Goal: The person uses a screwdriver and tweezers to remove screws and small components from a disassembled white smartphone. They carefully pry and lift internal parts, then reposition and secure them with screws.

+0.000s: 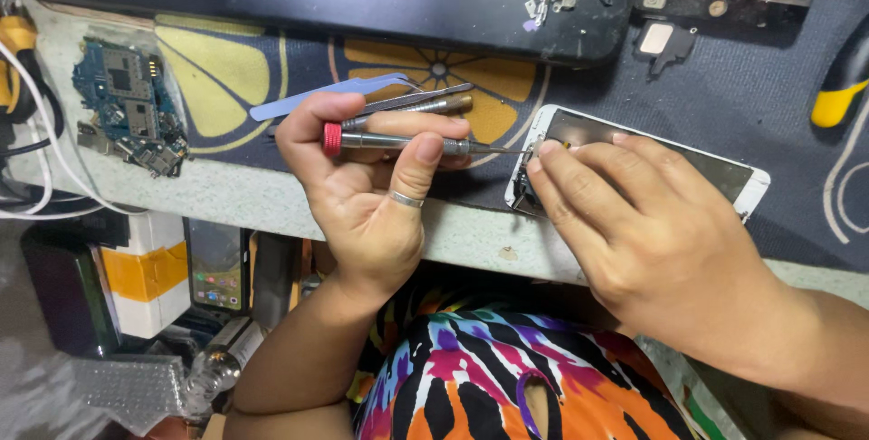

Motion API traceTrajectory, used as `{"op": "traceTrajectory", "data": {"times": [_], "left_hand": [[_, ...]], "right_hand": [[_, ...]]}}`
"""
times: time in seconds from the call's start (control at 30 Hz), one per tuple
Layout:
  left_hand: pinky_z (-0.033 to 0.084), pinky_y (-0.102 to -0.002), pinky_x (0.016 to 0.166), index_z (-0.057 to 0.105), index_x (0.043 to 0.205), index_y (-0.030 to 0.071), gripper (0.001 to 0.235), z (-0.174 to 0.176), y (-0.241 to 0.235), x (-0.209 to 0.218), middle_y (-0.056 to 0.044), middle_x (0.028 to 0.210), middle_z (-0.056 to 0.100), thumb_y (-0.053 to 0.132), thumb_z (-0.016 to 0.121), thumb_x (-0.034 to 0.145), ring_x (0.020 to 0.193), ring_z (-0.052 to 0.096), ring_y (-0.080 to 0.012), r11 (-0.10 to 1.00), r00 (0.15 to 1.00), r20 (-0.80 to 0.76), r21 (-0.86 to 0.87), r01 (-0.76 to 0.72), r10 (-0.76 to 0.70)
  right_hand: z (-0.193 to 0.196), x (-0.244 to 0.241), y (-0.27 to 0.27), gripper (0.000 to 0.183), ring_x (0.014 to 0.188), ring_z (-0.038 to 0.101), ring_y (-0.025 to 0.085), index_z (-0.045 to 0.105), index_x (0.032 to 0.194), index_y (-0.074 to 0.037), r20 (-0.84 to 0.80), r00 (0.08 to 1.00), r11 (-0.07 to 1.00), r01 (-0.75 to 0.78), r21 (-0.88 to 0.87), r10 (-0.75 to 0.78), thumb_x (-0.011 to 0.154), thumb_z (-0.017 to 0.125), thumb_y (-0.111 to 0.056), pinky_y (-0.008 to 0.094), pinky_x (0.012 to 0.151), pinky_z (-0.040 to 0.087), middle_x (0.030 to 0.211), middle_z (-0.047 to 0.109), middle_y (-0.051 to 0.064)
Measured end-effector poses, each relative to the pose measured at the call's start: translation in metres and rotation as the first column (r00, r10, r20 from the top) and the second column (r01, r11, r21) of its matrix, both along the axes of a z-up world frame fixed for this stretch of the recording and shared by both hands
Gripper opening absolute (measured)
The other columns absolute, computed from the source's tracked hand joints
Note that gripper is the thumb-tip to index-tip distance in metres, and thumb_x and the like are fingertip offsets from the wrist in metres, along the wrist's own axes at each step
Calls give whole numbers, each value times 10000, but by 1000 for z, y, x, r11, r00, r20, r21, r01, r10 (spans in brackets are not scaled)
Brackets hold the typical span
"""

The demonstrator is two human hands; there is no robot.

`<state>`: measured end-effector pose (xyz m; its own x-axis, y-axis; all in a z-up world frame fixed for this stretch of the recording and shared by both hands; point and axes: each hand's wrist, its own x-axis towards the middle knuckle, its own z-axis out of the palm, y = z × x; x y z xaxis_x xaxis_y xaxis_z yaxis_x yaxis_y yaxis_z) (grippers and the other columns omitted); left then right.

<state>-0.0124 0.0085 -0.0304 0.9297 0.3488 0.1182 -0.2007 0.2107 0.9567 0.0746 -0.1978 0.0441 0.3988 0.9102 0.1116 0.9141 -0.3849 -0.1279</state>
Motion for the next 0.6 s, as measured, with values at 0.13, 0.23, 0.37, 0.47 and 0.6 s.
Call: {"op": "traceTrajectory", "data": {"times": [0.13, 0.23, 0.37, 0.47, 0.6], "left_hand": [[602, -281, 927, 292, 1350, 126, 408, -1, -1, -1, -203, 1107, 736, -23, 626, 1170, 961, 722, -195, 1000, 1000, -3, 19, 2, -2], [568, -273, 931, 289, 1347, 126, 406, 0, -1, -2, -209, 1118, 740, -22, 627, 1176, 963, 701, -196, 999, 1000, -23, 34, 0, 0], [559, -277, 955, 285, 1338, 125, 404, 2, -1, -1, -214, 1107, 739, -21, 622, 1171, 974, 700, -199, 997, 999, -31, 81, -10, 12], [564, -286, 977, 277, 1326, 120, 403, 4, -1, -2, -214, 1090, 730, -34, 606, 1152, 993, 713, -213, 994, 999, -47, 108, -12, 17], [553, -271, 940, 286, 1333, 119, 389, 5, -1, -5, -202, 1070, 737, -50, 600, 1177, 941, 696, -192, 998, 999, -36, 51, -21, 23]], "right_hand": [[1, -1, 2, 580, 1119, 617, 278, 681, 1230, 65, -32, 999, 1000, 15, 17, -14, 685, 605, -115, 396, 1023, 476, 1259, 663, 141], [3, 1, 1, 557, 1118, 611, 270, 685, 1229, 52, -62, 998, 999, 21, 31, -19, 697, 605, -93, 395, 1021, 477, 1261, 664, 130], [2, 6, -2, 542, 1107, 609, 259, 687, 1246, 30, -103, 995, 999, 21, 33, -18, 728, 622, -117, 392, 992, 476, 1265, 668, 106], [3, 6, -4, 562, 1108, 608, 250, 686, 1263, 10, -95, 995, 1000, 21, 13, -20, 723, 618, -131, 388, 986, 475, 1268, 671, 86], [3, 5, -5, 579, 1118, 603, 241, 681, 1275, 4, -66, 998, 1000, 16, -15, -17, 721, 610, -146, 377, 992, 468, 1282, 671, 83]]}}
